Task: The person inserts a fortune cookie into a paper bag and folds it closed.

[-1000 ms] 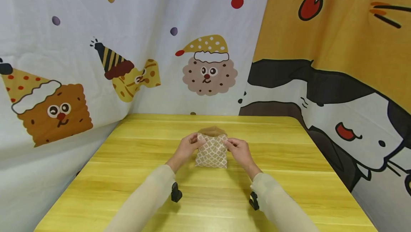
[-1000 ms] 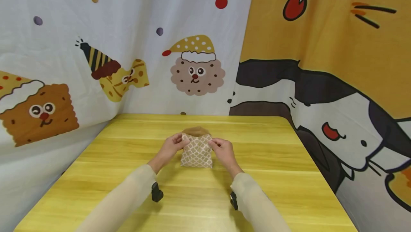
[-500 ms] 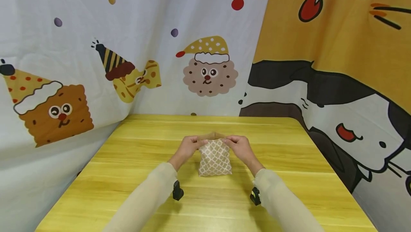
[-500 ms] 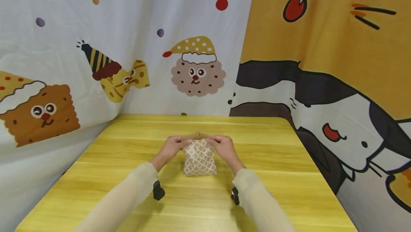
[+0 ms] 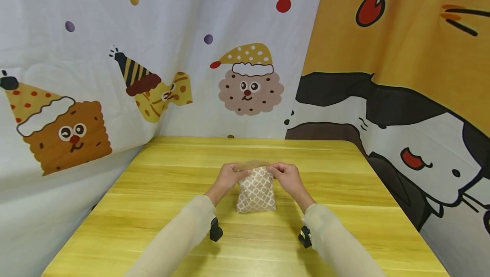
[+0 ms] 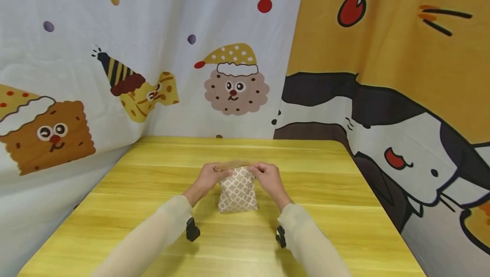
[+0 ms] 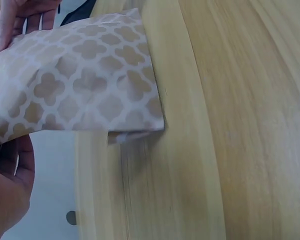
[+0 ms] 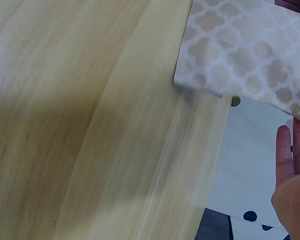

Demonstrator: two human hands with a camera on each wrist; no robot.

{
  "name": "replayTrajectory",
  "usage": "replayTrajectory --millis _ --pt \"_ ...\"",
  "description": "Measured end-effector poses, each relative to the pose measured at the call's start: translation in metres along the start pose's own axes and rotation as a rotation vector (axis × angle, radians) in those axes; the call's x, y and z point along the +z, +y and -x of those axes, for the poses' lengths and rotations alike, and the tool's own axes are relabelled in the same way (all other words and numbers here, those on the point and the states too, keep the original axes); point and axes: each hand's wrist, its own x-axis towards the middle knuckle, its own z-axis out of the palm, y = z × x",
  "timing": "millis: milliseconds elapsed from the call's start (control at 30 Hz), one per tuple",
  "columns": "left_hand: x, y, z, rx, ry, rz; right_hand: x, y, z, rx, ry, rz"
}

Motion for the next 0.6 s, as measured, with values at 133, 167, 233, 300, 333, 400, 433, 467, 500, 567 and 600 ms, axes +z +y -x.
replayTrajectory --millis 133,167,233,300,333,400,433,467,500,567,600 --pt "0.0 0.0 0.001 0.006 0.027 0.003 0.001 0.001 0.001 0.031 -0.064 0.0" --pt "0.0 0.001 0.002 0.012 0.023 0.003 0.001 0.001 0.001 0.041 -0.09 0.011" --pt "0.0 0.001 0.002 0.024 0.015 -0.005 0.002 0.0 0.001 0.056 -0.126 0.027" --pt "0.0 0.001 0.002 0.028 0.003 -0.017 0.003 0.0 0.0 0.049 -0.126 0.039" --pt "-0.001 0.001 0.002 0.023 0.0 -0.018 0.003 -0.004 0.001 0.051 -0.121 0.028" --pt "-0.003 -0.001 0.003 0.019 -0.004 -0.024 0.003 -0.012 0.004 0.046 -0.097 0.004" --pt "-0.005 -0.002 0.003 0.02 -0.006 -0.024 0.002 -0.013 0.004 0.046 -0.079 0.003" --pt "-0.006 -0.003 0.003 0.023 -0.006 -0.027 0.002 -0.013 0.004 0.047 -0.068 0.001" --pt "-0.008 -0.004 0.003 0.026 -0.008 -0.029 0.001 -0.013 0.004 0.05 -0.062 0.005" --pt "-0.012 -0.005 0.002 0.047 -0.02 -0.041 -0.001 -0.008 0.003 0.055 -0.055 0.014" --pt "-0.014 -0.005 0.002 0.056 -0.027 -0.049 -0.001 -0.003 0.001 0.059 -0.053 0.02"
